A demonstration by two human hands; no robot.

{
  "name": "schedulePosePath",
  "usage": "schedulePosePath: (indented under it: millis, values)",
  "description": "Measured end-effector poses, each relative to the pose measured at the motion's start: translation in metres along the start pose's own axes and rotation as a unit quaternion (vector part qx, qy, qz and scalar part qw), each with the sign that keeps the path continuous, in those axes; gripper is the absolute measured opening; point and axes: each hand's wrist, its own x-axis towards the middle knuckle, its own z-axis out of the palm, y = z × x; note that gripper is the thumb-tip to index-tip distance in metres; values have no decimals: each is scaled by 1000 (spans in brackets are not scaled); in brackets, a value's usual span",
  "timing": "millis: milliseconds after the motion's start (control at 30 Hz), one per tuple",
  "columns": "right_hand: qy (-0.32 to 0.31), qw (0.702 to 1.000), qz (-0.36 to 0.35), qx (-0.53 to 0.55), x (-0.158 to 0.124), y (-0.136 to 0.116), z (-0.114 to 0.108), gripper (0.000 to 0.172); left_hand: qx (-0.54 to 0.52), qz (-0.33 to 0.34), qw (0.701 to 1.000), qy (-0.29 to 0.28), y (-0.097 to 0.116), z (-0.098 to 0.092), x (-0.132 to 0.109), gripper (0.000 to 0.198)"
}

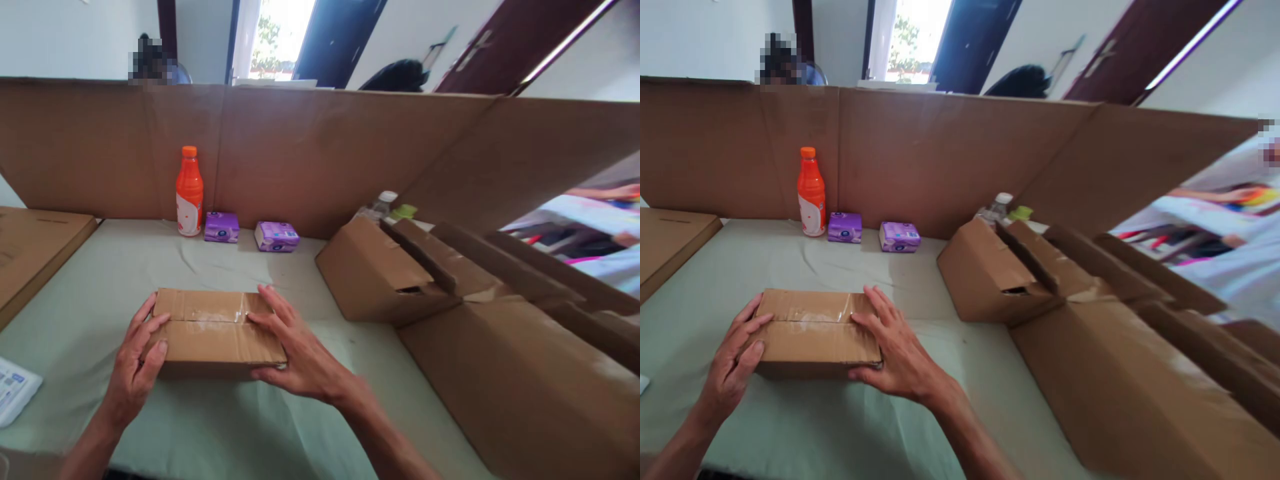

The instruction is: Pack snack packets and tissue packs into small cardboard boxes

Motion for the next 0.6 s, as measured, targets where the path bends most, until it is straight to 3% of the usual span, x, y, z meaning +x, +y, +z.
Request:
schedulePosePath:
  millis: [100, 167, 300, 367, 467, 533, 600]
  values:
    - [-20, 998, -4, 54, 20, 8, 2, 73, -14, 1, 999, 30, -5, 2, 0, 31]
    - [2, 996, -10, 88, 30, 10, 4, 78, -24, 6, 998, 53, -8, 3, 2, 30]
    - [63, 994, -15, 87, 18, 7, 3, 83, -48, 1, 996, 71, -9, 10, 10, 28]
    - [95, 993, 7, 65, -7, 0, -1, 81, -56, 11, 998, 40, -3, 22, 18, 28]
    - [164, 983, 77, 10, -63, -13, -11, 73, -81, 49, 994, -56, 18, 54, 34, 30]
    - [222, 963, 145, -50, -104, -20, -20, 64, -106, 50, 987, -114, 39, 82, 44, 36]
    - [287, 922, 222, -139, -142, -25, -29, 55, -135, 33, 978, -154, 61, 110, 50, 47]
